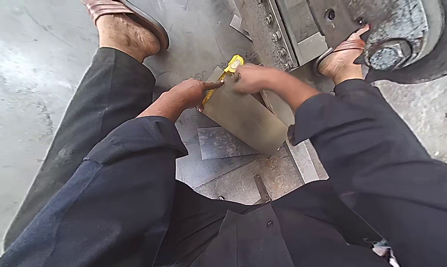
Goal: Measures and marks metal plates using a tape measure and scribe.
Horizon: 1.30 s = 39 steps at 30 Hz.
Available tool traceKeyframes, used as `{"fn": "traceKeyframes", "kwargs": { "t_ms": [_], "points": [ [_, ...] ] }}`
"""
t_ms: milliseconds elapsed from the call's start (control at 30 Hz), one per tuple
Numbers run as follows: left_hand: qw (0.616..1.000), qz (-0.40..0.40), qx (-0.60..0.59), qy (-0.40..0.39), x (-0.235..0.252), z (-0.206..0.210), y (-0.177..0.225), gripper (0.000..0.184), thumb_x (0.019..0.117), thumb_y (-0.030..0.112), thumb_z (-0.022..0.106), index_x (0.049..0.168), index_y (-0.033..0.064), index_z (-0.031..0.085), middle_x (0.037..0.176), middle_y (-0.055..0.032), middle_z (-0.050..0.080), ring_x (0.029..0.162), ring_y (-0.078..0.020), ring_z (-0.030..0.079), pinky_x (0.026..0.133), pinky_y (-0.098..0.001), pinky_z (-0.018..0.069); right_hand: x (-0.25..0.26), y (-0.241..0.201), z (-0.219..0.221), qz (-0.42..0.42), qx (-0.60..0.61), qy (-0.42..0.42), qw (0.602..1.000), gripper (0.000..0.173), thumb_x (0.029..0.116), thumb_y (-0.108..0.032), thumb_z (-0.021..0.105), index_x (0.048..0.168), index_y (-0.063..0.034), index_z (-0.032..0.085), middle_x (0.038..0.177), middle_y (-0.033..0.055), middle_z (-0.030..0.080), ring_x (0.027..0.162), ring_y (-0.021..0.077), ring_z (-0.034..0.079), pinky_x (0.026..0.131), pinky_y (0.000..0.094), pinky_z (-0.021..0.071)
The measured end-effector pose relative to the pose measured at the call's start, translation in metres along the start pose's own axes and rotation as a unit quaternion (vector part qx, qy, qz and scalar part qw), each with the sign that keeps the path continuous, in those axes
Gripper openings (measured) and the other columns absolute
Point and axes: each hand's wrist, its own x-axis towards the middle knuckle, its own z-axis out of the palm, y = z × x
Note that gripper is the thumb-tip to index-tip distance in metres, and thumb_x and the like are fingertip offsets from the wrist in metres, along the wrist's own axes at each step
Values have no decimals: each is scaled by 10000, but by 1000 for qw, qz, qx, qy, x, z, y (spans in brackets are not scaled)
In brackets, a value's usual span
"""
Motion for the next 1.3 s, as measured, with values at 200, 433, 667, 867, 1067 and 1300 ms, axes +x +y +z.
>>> {"fn": "traceKeyframes", "kwargs": {
  "t_ms": [200, 433, 667, 867, 1067, 1300],
  "points": [
    [1000, 12, -5, 13, 3, 3, -6, 1164, 707, 13, 909, 1603, 453, 311, 1307, -288, 626, 1184, -532, 598, 946, -709, 477, -8, 26, 25, -24, 401, 182, 897, 245, 1076, -156, 521, 1121, -17, 717, 987, 49, 741, 878, 82, 691, 829, 285, 574],
    [1000, -1, 7, 6, 0, 4, -3, 1171, 712, 16, 906, 1607, 459, 294, 1301, -300, 617, 1182, -532, 597, 937, -708, 480, 18, 39, 81, -55, 514, 269, 813, 225, 1062, -101, 524, 1122, 18, 705, 1050, 81, 751, 957, 72, 691, 883, 263, 552],
    [1000, 6, 4, 4, 0, 1, 0, 1162, 714, 9, 908, 1613, 427, 302, 1323, -293, 618, 1211, -533, 587, 979, -701, 464, 22, 44, 84, -78, 495, 280, 819, 236, 1064, -107, 526, 1127, 27, 710, 1062, 100, 760, 1009, 96, 709, 946, 295, 558],
    [1000, 8, 16, 5, 5, 3, -4, 1198, 693, 24, 922, 1610, 456, 284, 1301, -279, 636, 1193, -522, 603, 962, -693, 480, 22, 46, 81, -83, 368, 294, 878, 242, 1059, -188, 557, 1124, -39, 736, 1029, 57, 767, 959, 85, 712, 918, 307, 562],
    [1000, 0, 11, -1, 3, 1, 0, 1178, 702, 27, 920, 1611, 443, 297, 1326, -272, 629, 1208, -512, 601, 976, -687, 476, 16, 31, 48, -56, 103, 233, 965, 326, 1065, -320, 510, 1090, -93, 742, 961, 94, 741, 920, 231, 713, 842, 474, 554],
    [1000, 11, 16, 8, 9, 2, -6, 1175, 681, 9, 914, 1596, 453, 327, 1275, -264, 655, 1169, -508, 620, 948, -694, 487, -23, -9, -25, 52, -11, 132, 990, 379, 1087, -389, 433, 1045, -116, 693, 1034, 104, 702, 1027, 269, 683, 873, 529, 522]
  ]
}}
